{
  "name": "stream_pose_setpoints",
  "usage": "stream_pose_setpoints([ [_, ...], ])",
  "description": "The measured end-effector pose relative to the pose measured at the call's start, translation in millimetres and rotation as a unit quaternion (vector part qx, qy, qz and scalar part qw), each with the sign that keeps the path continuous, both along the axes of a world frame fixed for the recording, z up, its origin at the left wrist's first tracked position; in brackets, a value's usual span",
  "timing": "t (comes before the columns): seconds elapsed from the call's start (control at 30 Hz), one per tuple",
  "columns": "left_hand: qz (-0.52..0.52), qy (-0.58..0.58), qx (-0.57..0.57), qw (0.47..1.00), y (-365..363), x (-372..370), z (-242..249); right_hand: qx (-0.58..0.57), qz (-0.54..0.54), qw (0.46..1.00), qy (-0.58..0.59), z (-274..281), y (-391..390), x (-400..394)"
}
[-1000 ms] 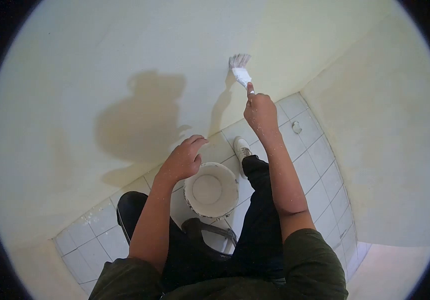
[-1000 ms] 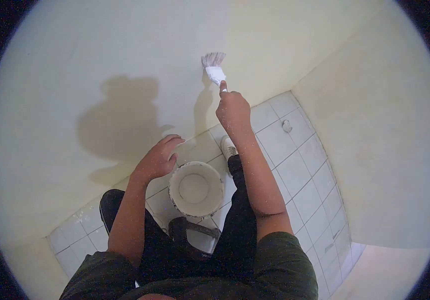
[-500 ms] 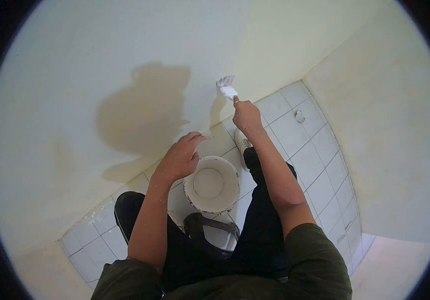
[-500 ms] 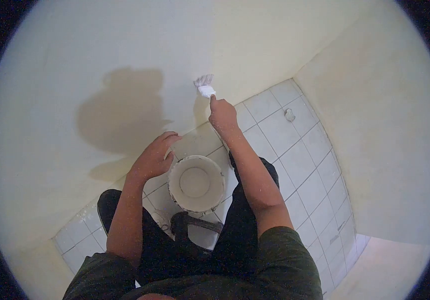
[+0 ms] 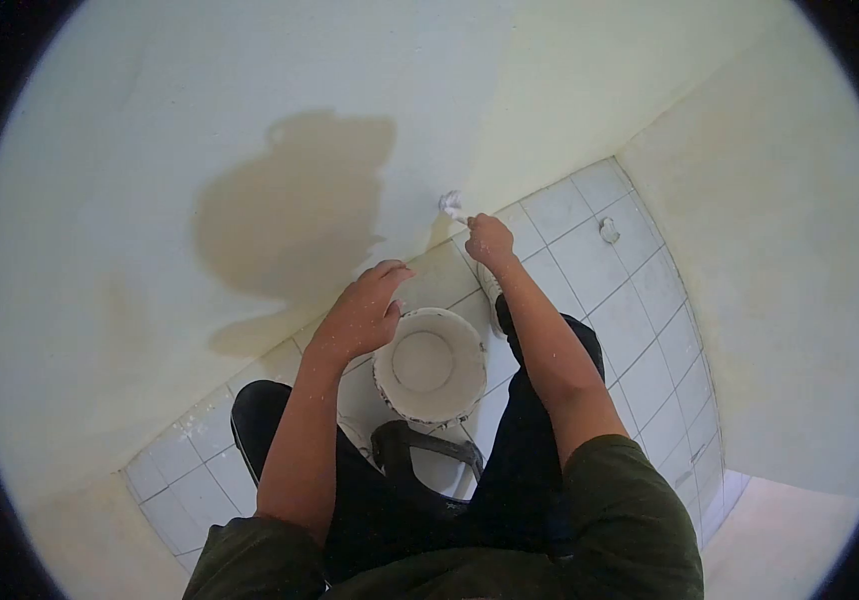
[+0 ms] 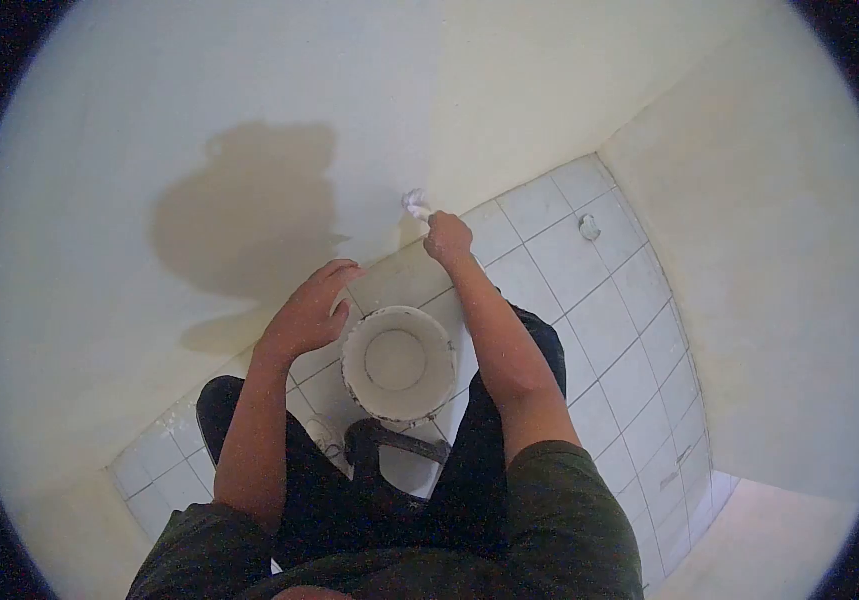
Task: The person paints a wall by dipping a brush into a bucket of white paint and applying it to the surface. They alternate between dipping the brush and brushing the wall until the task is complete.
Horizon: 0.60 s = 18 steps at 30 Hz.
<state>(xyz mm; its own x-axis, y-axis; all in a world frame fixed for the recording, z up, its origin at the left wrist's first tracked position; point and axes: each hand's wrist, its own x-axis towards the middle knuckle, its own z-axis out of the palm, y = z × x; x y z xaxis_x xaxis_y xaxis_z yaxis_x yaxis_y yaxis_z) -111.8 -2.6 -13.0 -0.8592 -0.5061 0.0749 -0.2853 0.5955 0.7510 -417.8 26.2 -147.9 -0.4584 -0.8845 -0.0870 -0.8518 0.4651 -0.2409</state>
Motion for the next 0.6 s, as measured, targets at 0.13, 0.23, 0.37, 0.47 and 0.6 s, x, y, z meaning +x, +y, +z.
stream_pose_setpoints([
  [0.13,0.009,-0.004,-0.008,1.000,-2.6,4.1,0.5,0.089,-0.030,0.987,-0.133,-53.2,-8.0,-22.2],
  [0.23,0.010,-0.003,-0.006,1.000,-3.2,5.6,1.1,0.025,-0.363,0.790,-0.494,-6.1,-12.3,6.0],
  [0.37,-0.001,-0.012,0.021,1.000,-5.6,6.9,0.0,-0.065,-0.352,0.708,-0.609,24.8,-5.5,18.4],
  [0.47,0.002,-0.010,0.017,1.000,-4.8,7.4,5.1,-0.118,-0.324,0.677,-0.650,50.2,3.3,21.5],
  [0.6,0.001,0.045,-0.014,0.999,-6.0,9.0,4.1,-0.161,-0.272,0.667,-0.675,86.1,13.5,23.7],
])
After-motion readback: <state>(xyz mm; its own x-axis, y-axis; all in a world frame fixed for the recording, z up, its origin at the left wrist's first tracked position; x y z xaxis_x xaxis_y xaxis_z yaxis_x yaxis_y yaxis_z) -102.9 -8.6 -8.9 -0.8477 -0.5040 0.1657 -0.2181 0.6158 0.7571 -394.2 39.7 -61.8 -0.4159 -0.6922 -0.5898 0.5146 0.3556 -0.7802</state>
